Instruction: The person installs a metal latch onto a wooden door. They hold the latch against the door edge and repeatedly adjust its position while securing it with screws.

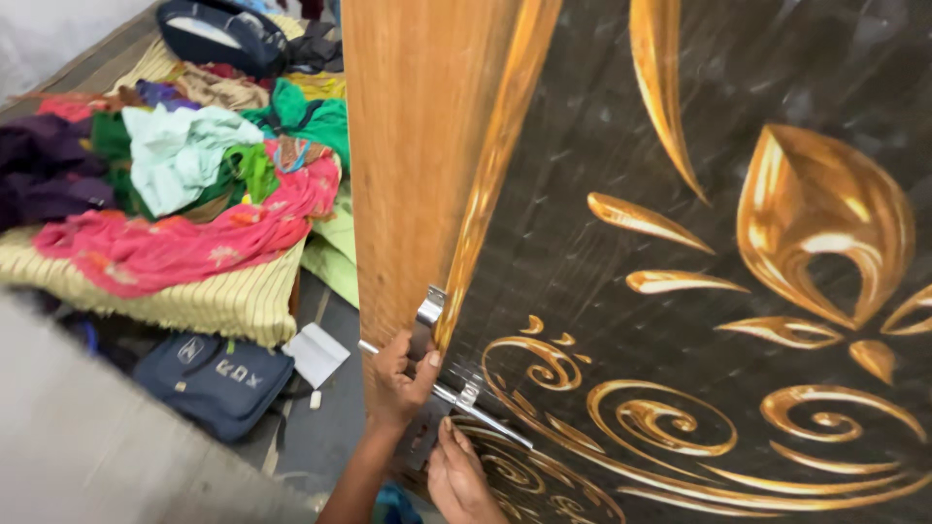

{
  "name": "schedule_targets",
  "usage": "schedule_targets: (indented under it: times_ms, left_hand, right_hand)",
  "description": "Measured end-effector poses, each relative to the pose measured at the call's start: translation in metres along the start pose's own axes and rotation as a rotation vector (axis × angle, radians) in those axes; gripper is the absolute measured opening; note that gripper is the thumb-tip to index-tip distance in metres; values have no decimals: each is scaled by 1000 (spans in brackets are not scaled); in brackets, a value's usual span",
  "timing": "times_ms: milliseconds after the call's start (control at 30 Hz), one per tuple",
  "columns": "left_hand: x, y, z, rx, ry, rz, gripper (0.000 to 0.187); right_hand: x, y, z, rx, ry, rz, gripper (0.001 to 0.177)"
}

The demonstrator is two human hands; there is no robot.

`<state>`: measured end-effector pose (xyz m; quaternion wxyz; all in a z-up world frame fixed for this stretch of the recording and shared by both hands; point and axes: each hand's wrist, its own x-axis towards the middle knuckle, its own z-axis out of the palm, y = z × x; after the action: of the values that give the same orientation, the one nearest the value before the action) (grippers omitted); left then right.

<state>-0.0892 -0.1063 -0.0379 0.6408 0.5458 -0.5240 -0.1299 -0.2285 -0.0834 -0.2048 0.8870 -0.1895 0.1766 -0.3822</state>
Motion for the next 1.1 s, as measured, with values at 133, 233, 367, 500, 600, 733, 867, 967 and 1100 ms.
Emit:
schedule_targets:
  times_ms: [133, 233, 367, 500, 600, 733, 867, 967, 1100]
  left_hand:
    - [3, -1, -4, -18, -18, 19, 17]
    - [33, -12, -2, -49, -61, 76, 16]
    - [49, -27, -3, -173, -156, 40, 18]
    - [76, -38, 4, -242, -261, -3, 21]
    - [91, -40, -1, -233, -367, -38, 23]
    - [107, -49, 9, -300, -437, -40, 22]
    - [110, -67, 26, -358, -457, -54, 19]
    - [115, -81, 39, -395, -441, 50, 17]
    - [126, -89, 53, -419, -439, 187, 16]
  right_hand:
    - [13, 12, -17, 20, 34, 0, 39]
    - [42, 10, -30, 48, 129, -35, 39]
    - [53, 24, -49, 20, 88, -230, 33]
    - [68, 8, -40, 3, 219, -263, 44]
    - [75, 0, -14, 2, 269, -390, 49]
    - [87, -11, 4, 24, 304, -492, 52]
    - [89, -15, 13, -43, 412, -549, 43]
    - [82, -27, 31, -27, 403, -520, 33]
    - [87, -44, 65, -68, 333, -453, 36]
